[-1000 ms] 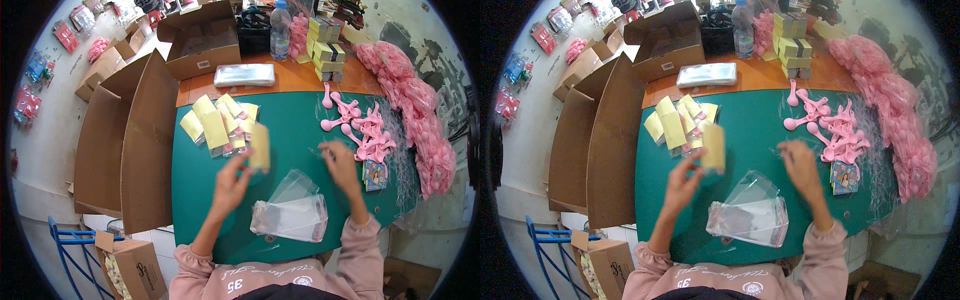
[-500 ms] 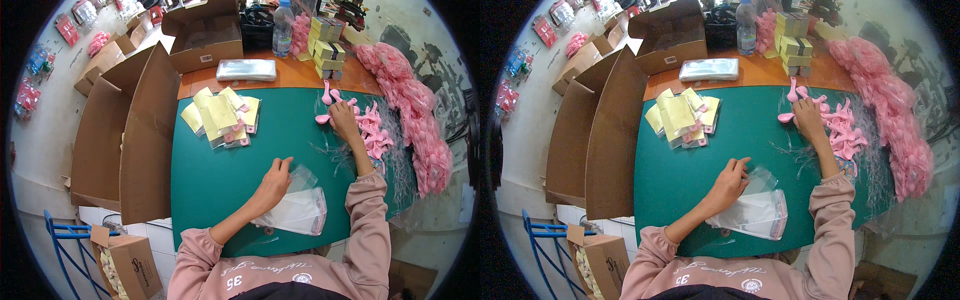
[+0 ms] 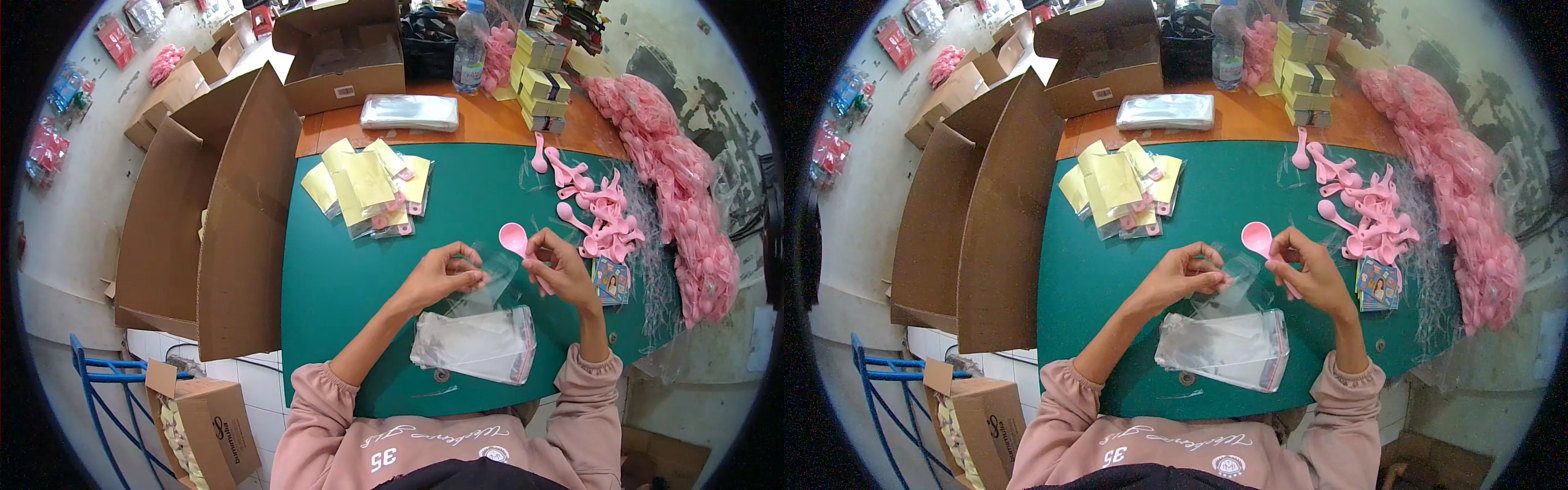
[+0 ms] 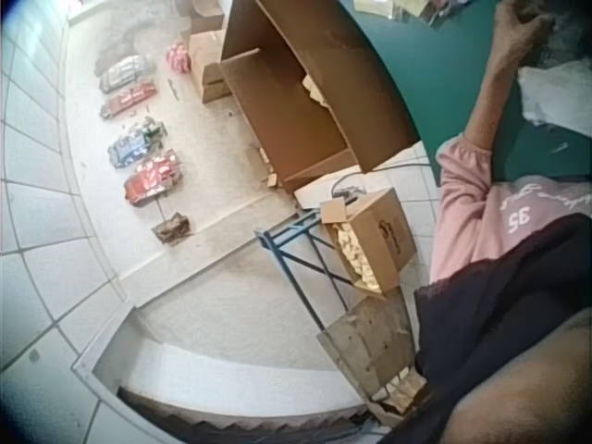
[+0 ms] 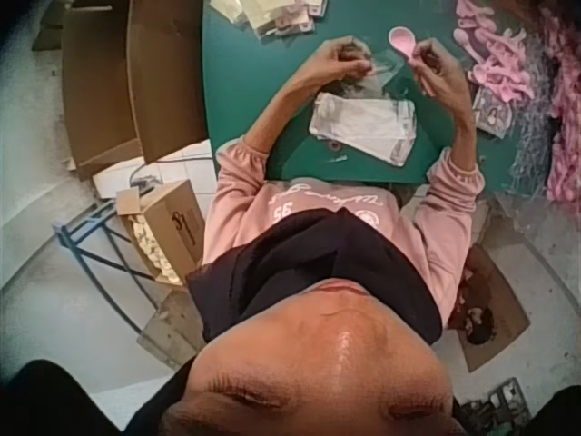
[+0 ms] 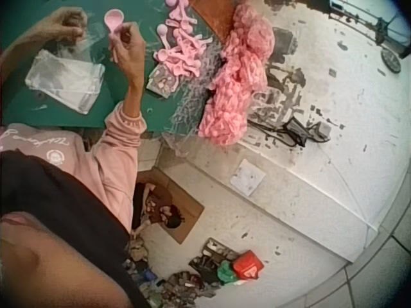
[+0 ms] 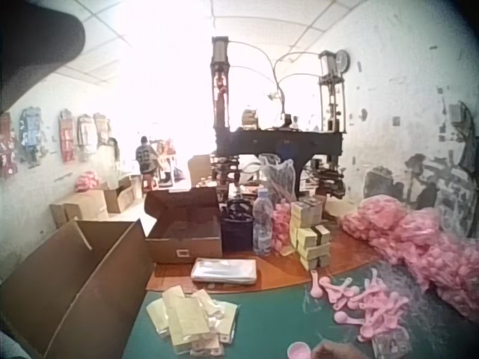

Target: The person repeatedly picks up pink plastic spoons and small yellow cards, places them into clear plastic bags, and seals the bags. The person stacks the completed packages on the green table. The task continues throughout the clip with no visible change in method or destination.

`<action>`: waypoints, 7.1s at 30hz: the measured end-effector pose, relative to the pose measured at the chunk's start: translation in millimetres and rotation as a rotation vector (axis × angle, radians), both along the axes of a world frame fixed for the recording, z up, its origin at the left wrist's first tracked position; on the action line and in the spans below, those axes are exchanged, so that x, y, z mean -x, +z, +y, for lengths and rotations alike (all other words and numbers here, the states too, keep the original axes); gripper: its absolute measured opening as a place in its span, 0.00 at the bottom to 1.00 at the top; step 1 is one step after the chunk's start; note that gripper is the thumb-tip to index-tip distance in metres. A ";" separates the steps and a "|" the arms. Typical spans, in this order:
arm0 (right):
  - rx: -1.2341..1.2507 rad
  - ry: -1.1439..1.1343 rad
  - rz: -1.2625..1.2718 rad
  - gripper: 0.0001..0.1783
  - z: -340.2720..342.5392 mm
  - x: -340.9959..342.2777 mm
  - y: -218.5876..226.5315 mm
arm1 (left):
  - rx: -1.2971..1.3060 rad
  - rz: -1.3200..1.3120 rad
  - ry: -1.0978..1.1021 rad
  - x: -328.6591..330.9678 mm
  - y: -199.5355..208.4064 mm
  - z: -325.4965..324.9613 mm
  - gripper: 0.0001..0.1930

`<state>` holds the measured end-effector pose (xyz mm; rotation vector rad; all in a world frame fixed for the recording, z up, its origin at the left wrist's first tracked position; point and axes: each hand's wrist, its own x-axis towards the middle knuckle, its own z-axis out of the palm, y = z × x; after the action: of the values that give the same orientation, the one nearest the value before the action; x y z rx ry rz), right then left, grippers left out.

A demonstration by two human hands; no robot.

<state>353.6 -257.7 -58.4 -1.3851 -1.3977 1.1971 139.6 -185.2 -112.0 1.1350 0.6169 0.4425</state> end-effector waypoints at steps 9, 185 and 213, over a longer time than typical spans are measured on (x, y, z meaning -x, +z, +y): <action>0.007 -0.045 -0.022 0.08 -9.0 5.7 10.3 | -0.094 0.079 -0.071 3.2 7.4 -0.5 0.19; -0.319 0.069 -0.563 0.10 8.3 73.7 -31.9 | 0.190 -0.043 0.040 16.1 -30.2 -10.2 0.29; -0.307 0.150 -0.553 0.10 9.8 69.8 -43.2 | -0.012 0.020 0.012 16.6 -32.5 -16.3 0.29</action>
<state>283.8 -247.9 -101.6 -1.4657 -2.0020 0.6615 123.0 -201.5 -144.5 1.1486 0.6393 0.4466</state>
